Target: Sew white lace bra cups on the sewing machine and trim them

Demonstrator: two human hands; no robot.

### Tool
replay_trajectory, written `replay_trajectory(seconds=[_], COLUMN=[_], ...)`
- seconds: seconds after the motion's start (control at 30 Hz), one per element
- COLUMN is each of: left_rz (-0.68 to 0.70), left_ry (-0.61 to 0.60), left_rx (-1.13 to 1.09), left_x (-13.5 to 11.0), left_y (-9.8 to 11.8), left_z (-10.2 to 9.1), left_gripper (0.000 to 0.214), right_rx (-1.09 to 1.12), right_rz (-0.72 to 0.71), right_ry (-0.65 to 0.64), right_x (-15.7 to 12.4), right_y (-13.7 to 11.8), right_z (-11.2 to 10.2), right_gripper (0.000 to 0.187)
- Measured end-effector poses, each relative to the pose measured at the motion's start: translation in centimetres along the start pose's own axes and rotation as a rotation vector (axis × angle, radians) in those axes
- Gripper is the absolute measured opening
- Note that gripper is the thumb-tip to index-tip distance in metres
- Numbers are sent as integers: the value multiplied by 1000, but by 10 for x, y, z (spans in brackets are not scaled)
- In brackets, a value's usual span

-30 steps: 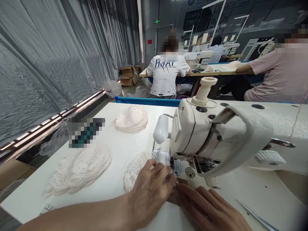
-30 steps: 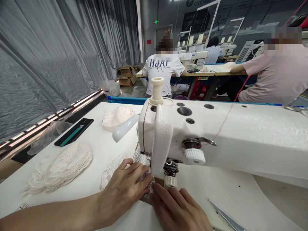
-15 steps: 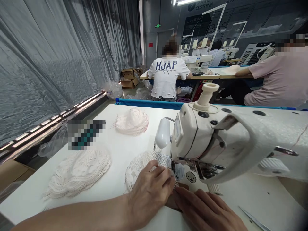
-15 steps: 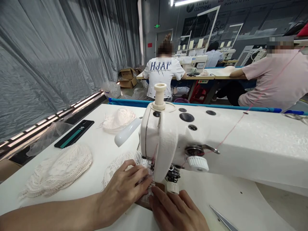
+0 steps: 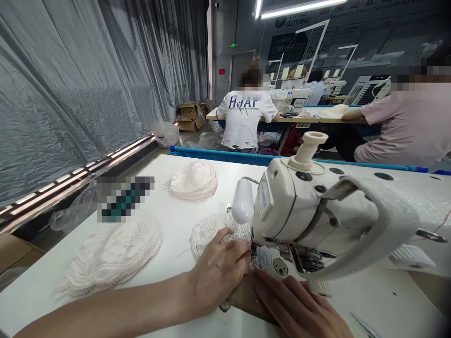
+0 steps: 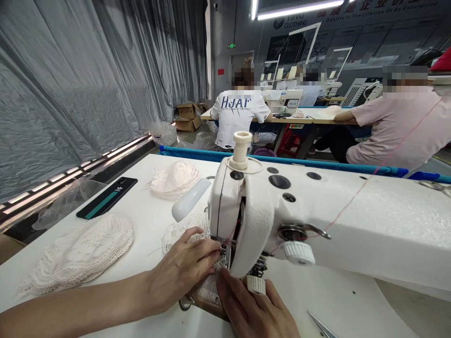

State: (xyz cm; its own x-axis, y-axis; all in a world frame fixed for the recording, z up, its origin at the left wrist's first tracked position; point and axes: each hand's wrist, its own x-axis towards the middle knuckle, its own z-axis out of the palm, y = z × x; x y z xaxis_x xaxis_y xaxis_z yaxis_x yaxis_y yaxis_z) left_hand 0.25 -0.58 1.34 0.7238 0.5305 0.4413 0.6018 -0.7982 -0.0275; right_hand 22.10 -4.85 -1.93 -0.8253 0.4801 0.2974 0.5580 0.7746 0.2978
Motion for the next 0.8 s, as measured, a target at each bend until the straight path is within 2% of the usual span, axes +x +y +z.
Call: replay_trajectory(seconds=[0.1, 0.33, 0.5, 0.67, 0.8], left_rz=[17, 64, 45, 43, 35], left_ry=[-2, 87, 88, 89, 120], left_rx=[26, 44, 27, 36, 35], left_x=[1, -4, -5, -5, -4], left_y=[2, 12, 13, 14, 15], left_z=[-2, -1, 0, 1, 3], left_gripper=[19, 17, 20, 20, 20], right_rx=[2, 54, 61, 68, 45], right_rz=[2, 20, 50, 33, 17], right_ry=[27, 70, 212, 75, 79], right_x=[2, 2, 2, 4, 5], right_y=[0, -3, -5, -3, -2], right_z=[0, -6, 1, -3, -7], right_gripper=[43, 40, 44, 36, 34])
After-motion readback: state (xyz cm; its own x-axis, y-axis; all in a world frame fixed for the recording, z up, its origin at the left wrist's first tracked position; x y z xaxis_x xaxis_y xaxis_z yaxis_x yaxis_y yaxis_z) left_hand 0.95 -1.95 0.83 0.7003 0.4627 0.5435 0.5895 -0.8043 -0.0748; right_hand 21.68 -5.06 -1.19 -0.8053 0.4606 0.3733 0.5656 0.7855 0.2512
